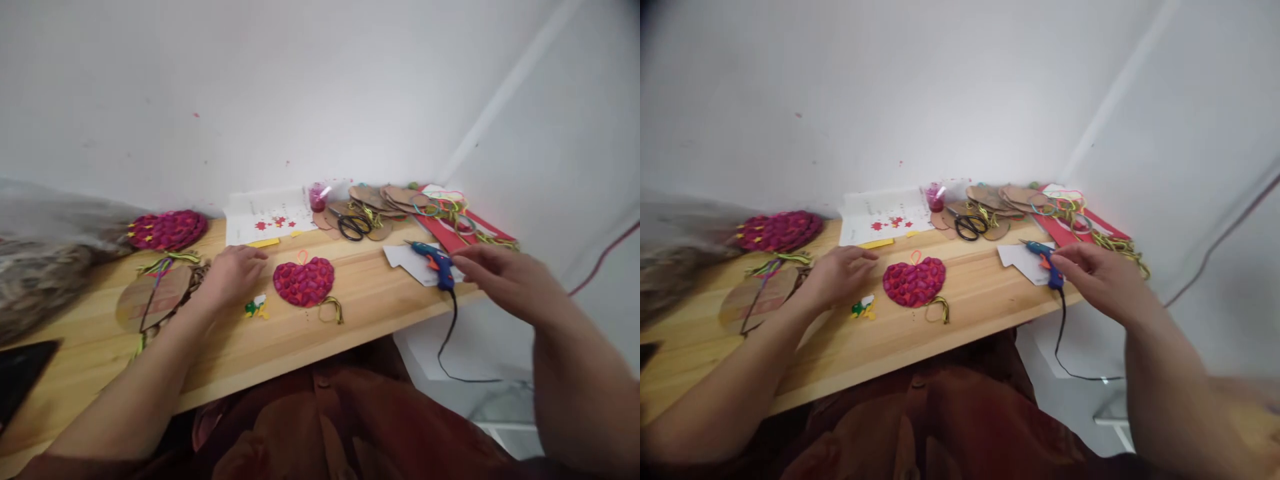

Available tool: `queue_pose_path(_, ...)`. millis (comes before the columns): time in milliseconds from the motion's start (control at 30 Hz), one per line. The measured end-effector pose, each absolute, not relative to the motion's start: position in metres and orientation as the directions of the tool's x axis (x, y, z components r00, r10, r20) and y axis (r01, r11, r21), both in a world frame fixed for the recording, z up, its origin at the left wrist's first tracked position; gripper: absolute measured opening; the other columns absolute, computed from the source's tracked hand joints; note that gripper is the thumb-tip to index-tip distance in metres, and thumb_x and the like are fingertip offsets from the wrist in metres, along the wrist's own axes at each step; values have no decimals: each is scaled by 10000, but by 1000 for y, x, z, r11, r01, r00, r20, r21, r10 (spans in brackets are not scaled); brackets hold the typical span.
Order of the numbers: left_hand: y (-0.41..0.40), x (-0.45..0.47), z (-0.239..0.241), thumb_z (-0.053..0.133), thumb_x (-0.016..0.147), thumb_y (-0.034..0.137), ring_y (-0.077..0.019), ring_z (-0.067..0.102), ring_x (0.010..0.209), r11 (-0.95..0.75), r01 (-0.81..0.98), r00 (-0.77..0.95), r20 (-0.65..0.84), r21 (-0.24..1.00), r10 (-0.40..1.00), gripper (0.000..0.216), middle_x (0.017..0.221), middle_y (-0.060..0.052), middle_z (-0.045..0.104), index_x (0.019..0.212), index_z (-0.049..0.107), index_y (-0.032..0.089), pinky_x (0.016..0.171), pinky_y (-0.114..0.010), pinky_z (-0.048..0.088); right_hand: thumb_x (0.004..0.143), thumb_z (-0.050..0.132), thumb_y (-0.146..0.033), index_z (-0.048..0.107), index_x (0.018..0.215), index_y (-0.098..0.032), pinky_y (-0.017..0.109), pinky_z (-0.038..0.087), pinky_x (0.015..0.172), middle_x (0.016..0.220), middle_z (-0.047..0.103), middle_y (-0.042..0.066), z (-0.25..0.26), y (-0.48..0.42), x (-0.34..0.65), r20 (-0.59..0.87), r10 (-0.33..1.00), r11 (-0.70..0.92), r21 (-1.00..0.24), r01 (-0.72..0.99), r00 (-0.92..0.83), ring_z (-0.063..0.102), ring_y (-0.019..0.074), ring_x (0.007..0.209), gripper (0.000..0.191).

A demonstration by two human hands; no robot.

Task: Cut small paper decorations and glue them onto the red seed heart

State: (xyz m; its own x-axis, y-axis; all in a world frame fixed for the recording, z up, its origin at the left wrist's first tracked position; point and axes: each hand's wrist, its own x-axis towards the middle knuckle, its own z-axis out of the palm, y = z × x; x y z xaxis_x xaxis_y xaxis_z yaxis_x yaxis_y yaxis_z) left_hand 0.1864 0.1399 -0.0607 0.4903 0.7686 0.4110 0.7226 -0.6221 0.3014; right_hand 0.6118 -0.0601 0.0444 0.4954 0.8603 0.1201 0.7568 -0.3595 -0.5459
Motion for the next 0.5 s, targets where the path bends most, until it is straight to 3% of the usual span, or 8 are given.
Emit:
queue_pose_path(100, 136, 182, -63, 602, 821, 337, -250, 669, 806, -586, 715, 416, 443, 380, 794, 129, 830, -26, 741, 829, 707, 262, 768, -365, 524, 785, 701, -556, 666, 803, -181, 344, 409, 648, 775, 678, 82, 15, -49, 624, 34, 808, -546, -335, 768, 589, 593, 206, 676, 378)
queue_pose_path(200, 134, 179, -64, 592, 835, 335, -241, 672, 709, -532, 735, 356, 429, 420, 830, 164, 796, -52, 747, 829, 726, 241, 689, -349, 529, 737, 656, -678, 617, 716, -195, 350, 394, 605, 703, 647, 88, -9, -36, 634, -11, 800, -576, -289, 764, 599, 572, 209, 607, 485)
queue_pose_path(333, 131, 179, -64, 577, 846, 298, -238, 692, 774, -507, 750, 344, 404, 425, 848, 193, 849, -67, 763, 891, 747, 220, 730, -341, 537, 694, 724, -594, 554, 528, -237, 364, 380, 540, 518, 550, 55, -13, -26, 637, 0, 779, -608, -245, 755, 627, 498, 206, 475, 429)
queue_pose_path(433, 131, 182, -64, 555, 860, 261, -234, 686, 810, -524, 709, 354, 406, 471, 843, 211, 874, -86, 759, 915, 744, 186, 784, -353, 535, 632, 813, -465, 554, 436, -257, 358, 372, 485, 484, 527, 56, -9, -29, 634, -42, 767, -610, -356, 708, 640, 476, 208, 450, 386)
queue_pose_path(500, 131, 183, -65, 573, 857, 255, -216, 683, 802, -518, 714, 350, 400, 472, 847, 191, 879, -73, 759, 916, 743, 190, 793, -337, 533, 612, 838, -391, 598, 486, -273, 338, 356, 439, 550, 568, 71, -11, -35, 633, -98, 754, -553, -630, 546, 650, 517, 208, 468, 296)
